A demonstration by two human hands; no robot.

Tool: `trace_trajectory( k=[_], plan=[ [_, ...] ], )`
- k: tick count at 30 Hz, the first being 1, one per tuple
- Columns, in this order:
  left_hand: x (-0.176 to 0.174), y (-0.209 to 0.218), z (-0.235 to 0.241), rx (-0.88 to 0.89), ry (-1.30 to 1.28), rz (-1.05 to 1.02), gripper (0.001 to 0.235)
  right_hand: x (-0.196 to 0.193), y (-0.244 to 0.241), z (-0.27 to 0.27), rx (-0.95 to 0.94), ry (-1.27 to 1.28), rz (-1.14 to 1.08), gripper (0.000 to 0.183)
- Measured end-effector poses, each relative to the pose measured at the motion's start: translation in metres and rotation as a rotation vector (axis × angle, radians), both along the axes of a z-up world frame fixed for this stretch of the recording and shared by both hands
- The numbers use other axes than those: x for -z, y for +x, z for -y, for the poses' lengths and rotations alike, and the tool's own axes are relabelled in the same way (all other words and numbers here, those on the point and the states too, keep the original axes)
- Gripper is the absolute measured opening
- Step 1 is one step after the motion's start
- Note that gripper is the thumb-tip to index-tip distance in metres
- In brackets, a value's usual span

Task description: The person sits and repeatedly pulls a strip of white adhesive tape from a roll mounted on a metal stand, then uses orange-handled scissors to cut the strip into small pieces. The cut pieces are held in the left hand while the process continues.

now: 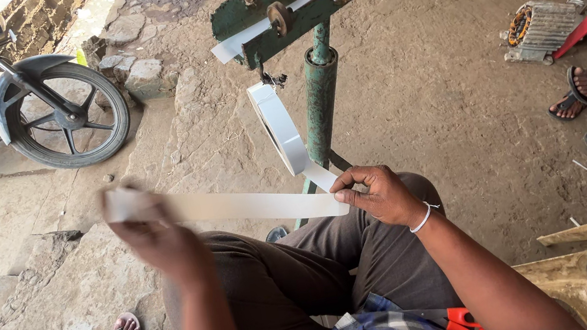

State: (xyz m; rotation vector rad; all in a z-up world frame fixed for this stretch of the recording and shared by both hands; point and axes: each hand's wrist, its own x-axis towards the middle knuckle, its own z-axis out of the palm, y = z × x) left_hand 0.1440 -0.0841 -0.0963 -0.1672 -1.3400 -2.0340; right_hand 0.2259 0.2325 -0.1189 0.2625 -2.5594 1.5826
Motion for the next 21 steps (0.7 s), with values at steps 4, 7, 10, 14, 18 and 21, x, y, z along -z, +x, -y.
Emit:
trace_trajectory(
  k=[4, 7, 10, 14, 18, 21],
  plan=[
    [-0.001, 0.048, -0.051, -0.150, -1.094, 0.066, 0.108, -0.007, -0.002, 0.000, -0.005, 0.067, -0.071, 0.017],
    [-0.002, 0.056, -0.092, 0.321, -1.162, -0.081, 0.069, -0.014, -0.003, 0.004, -0.055, 0.101, -0.122, 0.015],
    [0.005, 0.054, -0.103, 0.585, -0.972, 0.189, 0.042, -0.022, -0.003, 0.004, -0.076, 0.204, -0.171, 0.013],
    [0.029, 0.054, -0.110, 0.731, -0.696, 0.363, 0.036, -0.034, -0.001, 0.009, -0.085, 0.248, -0.088, 0.013],
    [0.056, 0.051, -0.120, 0.809, -0.455, 0.456, 0.034, -0.046, 0.007, 0.020, -0.042, 0.372, -0.242, 0.018],
    [0.068, 0.035, -0.121, 0.794, -0.322, 0.493, 0.031, -0.051, 0.032, 0.014, 0.099, 0.505, -0.474, 0.024]
  ],
)
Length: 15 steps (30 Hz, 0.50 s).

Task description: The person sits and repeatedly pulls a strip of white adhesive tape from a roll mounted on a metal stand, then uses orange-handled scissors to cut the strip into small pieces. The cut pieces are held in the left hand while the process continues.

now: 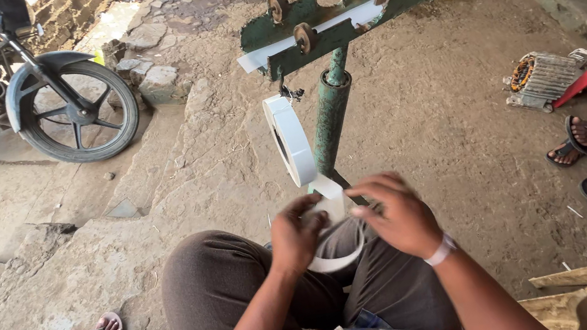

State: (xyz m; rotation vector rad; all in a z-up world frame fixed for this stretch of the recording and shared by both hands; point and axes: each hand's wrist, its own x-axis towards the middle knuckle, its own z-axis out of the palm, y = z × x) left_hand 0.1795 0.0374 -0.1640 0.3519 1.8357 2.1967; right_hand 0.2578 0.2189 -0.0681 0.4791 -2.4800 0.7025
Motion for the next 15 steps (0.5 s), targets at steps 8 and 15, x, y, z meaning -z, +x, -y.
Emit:
trace_trajectory(
  k=[8, 15],
  plan=[
    [0.006, -0.016, 0.011, -0.101, 0.118, 0.213, 0.028, 0.083, 0.162, -0.085, 0.285, 0.312, 1.014, 0.026],
    [-0.004, -0.017, 0.016, -0.096, 0.193, 0.267, 0.030, 0.250, 0.249, -0.136, 0.438, 0.111, 0.871, 0.030]
  ],
)
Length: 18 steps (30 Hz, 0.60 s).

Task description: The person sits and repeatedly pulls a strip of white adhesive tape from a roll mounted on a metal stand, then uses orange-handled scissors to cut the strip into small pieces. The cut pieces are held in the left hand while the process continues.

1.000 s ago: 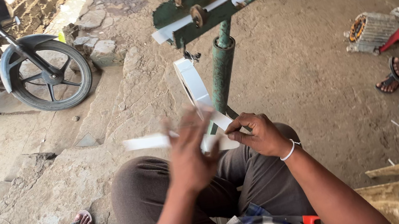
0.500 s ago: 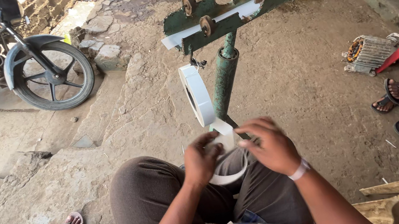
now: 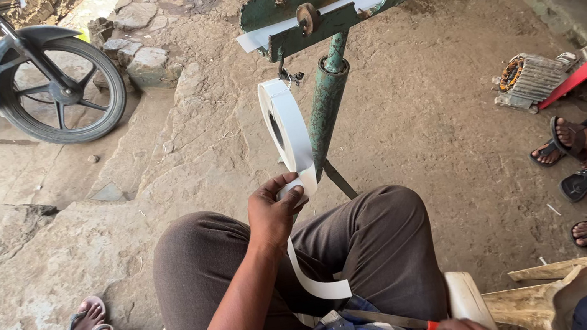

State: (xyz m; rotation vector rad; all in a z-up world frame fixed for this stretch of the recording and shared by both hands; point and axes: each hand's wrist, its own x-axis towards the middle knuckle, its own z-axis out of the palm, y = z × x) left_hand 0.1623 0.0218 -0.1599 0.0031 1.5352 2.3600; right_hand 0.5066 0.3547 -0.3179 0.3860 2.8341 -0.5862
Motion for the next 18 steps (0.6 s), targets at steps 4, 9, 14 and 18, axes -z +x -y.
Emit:
trace_trajectory(
  k=[4, 9, 14, 18],
  plan=[
    [-0.007, 0.000, 0.007, 0.004, 0.004, 0.012, 0.031, 0.042, 0.002, 0.001, 0.156, 0.070, 0.000, 0.027],
    [-0.009, -0.001, 0.007, -0.006, -0.022, 0.033, 0.031, 0.022, -0.016, -0.030, 0.158, -0.002, 0.171, 0.035],
    [-0.004, 0.000, 0.004, 0.022, -0.093, 0.026, 0.030, -0.021, -0.026, -0.047, 0.130, -0.281, 0.222, 0.049],
    [0.000, -0.001, 0.005, 0.045, 0.002, 0.034, 0.028, -0.063, -0.051, -0.028, 0.105, -0.743, 0.191, 0.052]
  ],
)
